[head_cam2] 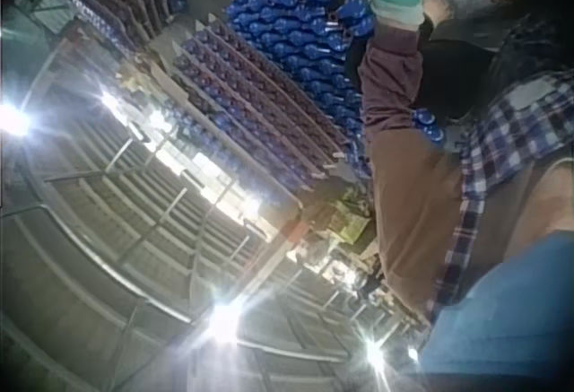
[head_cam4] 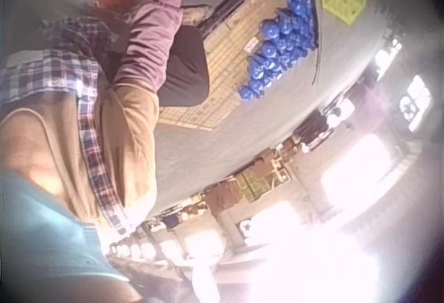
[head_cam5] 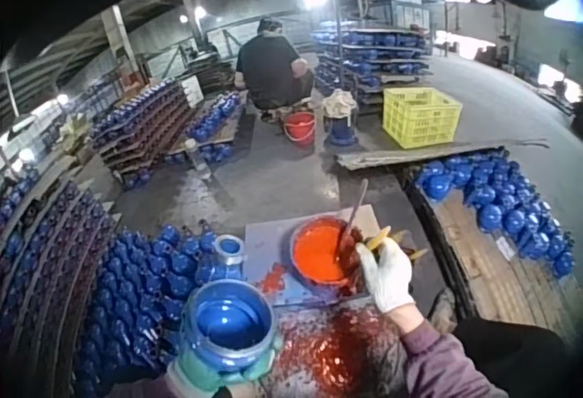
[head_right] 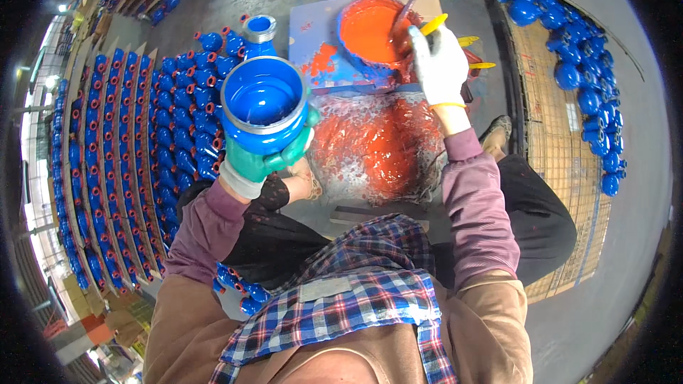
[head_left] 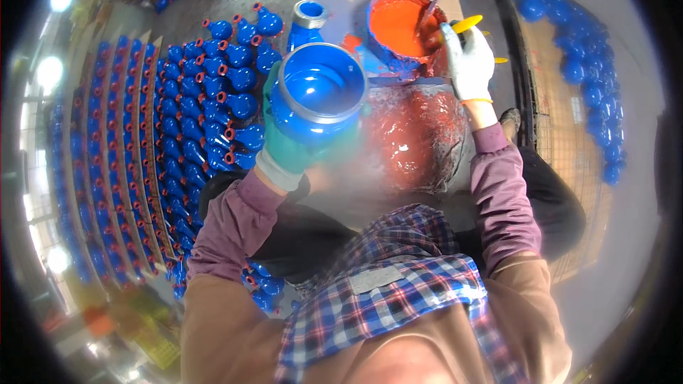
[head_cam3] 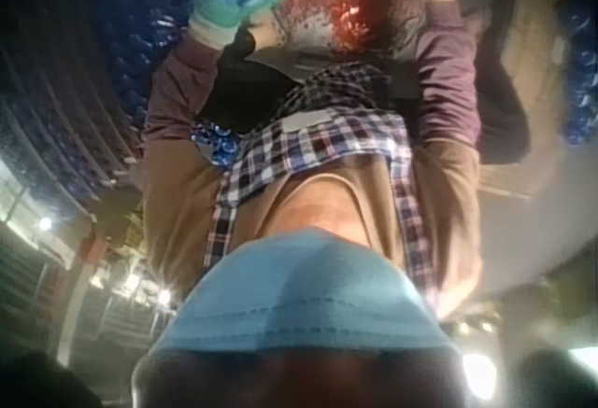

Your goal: Painting blue plastic or ceramic components with red paint using a brush.

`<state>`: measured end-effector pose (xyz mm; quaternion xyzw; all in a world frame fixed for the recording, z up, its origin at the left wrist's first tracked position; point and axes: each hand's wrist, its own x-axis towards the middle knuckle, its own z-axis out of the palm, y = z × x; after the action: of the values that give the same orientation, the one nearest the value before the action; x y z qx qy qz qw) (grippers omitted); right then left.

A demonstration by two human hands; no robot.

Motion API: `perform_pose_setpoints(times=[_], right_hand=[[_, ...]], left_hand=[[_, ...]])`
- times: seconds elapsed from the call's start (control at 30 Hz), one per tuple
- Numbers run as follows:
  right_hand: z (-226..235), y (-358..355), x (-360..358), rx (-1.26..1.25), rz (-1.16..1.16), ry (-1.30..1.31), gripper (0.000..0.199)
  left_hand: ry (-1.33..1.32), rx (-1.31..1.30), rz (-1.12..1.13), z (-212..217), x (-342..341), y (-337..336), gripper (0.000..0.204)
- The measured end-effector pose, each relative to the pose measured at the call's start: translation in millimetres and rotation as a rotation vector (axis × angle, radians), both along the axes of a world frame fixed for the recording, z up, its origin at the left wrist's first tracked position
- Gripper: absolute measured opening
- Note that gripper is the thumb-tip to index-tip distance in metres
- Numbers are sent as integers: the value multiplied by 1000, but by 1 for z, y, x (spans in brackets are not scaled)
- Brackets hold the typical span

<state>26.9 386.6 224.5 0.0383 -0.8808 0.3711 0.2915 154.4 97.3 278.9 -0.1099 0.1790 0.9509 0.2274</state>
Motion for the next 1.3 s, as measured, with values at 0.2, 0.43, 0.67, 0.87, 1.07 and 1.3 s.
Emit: perform_pose_setpoints(times=[0.2, 0.43, 0.67, 0.87, 1.07, 1.3], right_hand=[[-9, -11, -2, -50, 43, -21, 33], [-10, -15, -4, 195, 67, -61, 32], [9, 6, 13, -29, 11, -109, 35], [6, 37, 16, -417, -20, -269, 37], [53, 37, 42, -581, 101, -407, 37], [70, 9, 55, -336, 460, -478, 46]], left_hand=[[-26, 111, -163, 15, 4, 5, 71], [51, -345, 104, 4, 11, 8, 62], [379, -1054, -64, 15, 18, 2, 52], [1619, -1981, 431, 29, 5, 7, 64], [2202, -2142, 123, 22, 22, 13, 49], [2406, -1980, 72, 3, 23, 21, 42]])
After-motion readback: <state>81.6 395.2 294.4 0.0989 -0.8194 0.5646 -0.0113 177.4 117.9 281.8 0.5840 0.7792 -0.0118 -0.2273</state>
